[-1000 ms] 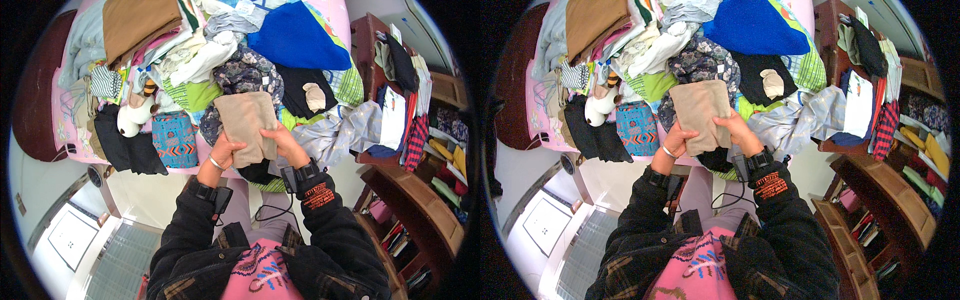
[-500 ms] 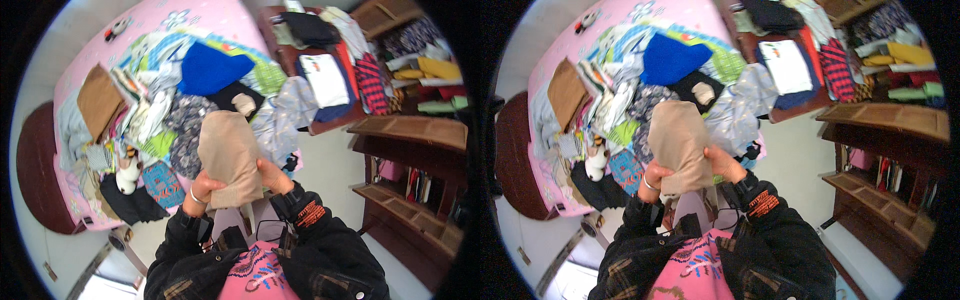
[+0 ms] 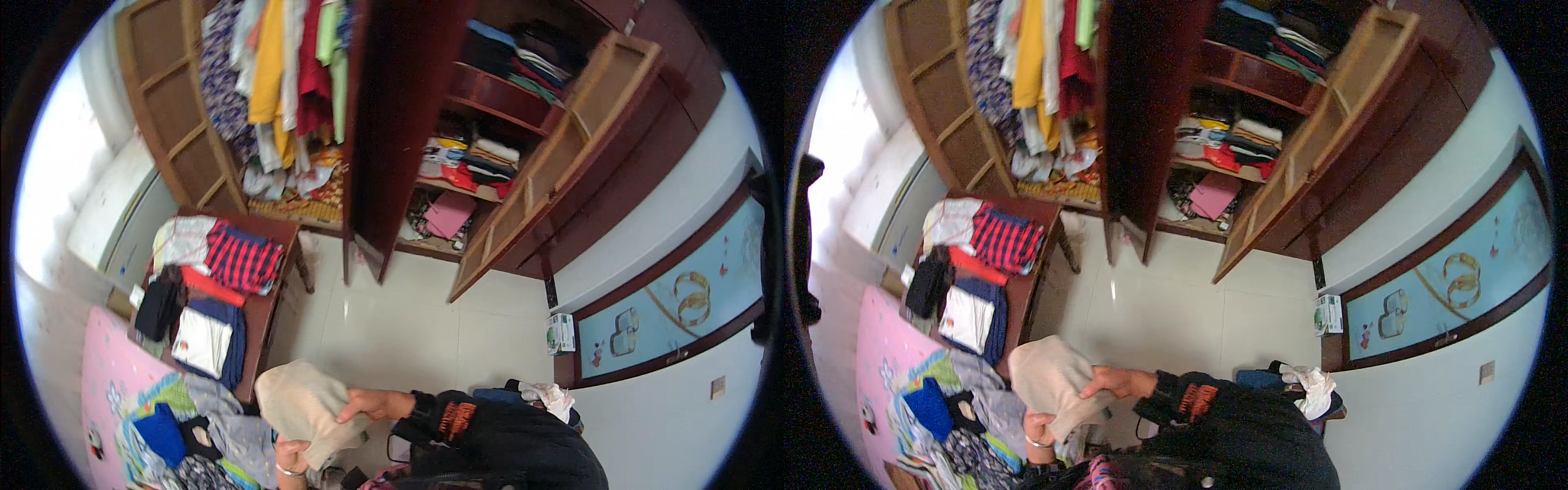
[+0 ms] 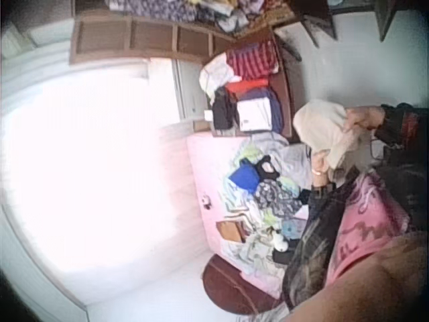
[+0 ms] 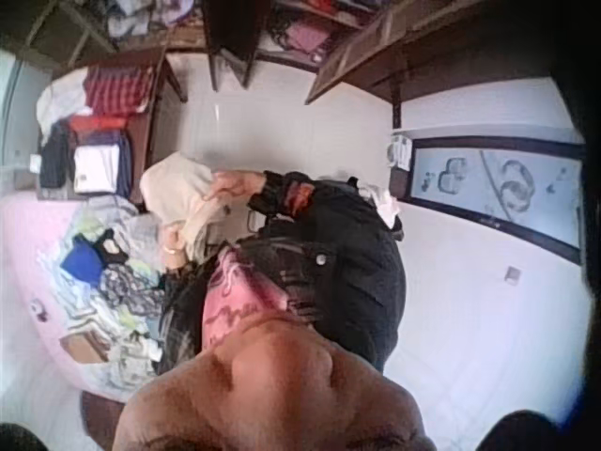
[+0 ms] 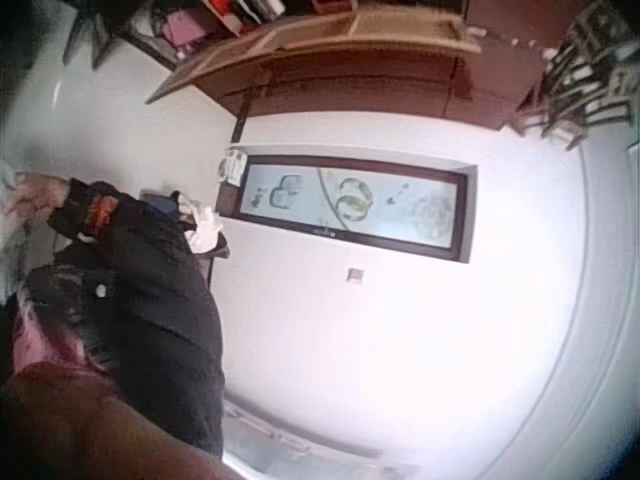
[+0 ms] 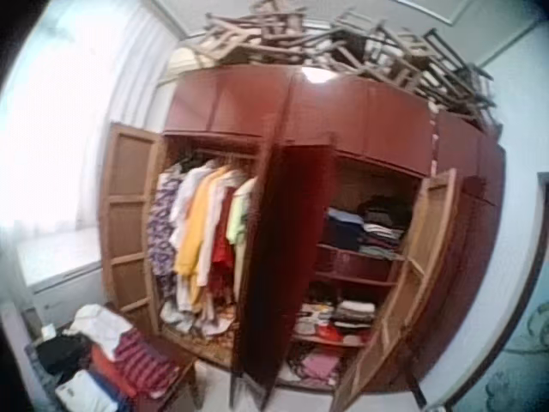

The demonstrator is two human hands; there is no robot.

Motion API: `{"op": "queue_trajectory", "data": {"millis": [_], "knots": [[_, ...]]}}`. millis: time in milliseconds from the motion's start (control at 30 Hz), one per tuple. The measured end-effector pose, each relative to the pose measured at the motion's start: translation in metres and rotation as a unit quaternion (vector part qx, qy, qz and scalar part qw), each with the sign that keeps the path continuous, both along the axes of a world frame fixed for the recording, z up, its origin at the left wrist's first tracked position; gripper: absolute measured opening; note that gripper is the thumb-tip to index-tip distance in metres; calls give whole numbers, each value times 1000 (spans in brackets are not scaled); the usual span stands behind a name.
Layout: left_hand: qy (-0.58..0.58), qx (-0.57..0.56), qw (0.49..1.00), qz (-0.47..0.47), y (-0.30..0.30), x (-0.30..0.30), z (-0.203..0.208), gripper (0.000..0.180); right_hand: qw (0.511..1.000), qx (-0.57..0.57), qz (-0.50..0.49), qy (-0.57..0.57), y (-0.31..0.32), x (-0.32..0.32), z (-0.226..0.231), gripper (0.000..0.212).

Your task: The person folds several garments on a bed, including a patterned blue cloth, a beige top, and a dark floral top. Each item is unfolded, smoothed, and folded into a compact shape before being placed on a growing pile.

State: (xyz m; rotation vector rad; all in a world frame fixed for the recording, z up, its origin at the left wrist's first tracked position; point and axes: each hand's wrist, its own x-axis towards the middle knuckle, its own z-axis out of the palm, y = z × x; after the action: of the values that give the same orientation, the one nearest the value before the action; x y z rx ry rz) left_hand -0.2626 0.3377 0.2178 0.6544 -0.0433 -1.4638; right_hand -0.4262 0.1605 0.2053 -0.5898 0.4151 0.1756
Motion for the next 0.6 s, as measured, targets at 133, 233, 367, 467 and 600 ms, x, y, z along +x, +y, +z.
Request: {"op": "queue_trajectory", "data": {"millis": [133, 233, 367, 467, 600], "knots": [[52, -53, 988, -139, -131, -59, -1, 78, 987, -78, -138, 15, -87, -102, 35, 58], [78, -60, 965, -243, -218, -96, 10, 76, 969, -90, -227, 34, -132, -165, 64, 58], [121, -123, 929, -327, -322, -140, 22, 76, 938, -94, -332, 17, -182, -213, 83, 55], [141, -148, 904, -376, -386, -155, 28, 73, 913, -103, -395, -18, -224, -227, 83, 53], [148, -126, 896, -400, -460, -162, 34, 69, 892, -113, -434, -46, -290, -235, 77, 53]]}}
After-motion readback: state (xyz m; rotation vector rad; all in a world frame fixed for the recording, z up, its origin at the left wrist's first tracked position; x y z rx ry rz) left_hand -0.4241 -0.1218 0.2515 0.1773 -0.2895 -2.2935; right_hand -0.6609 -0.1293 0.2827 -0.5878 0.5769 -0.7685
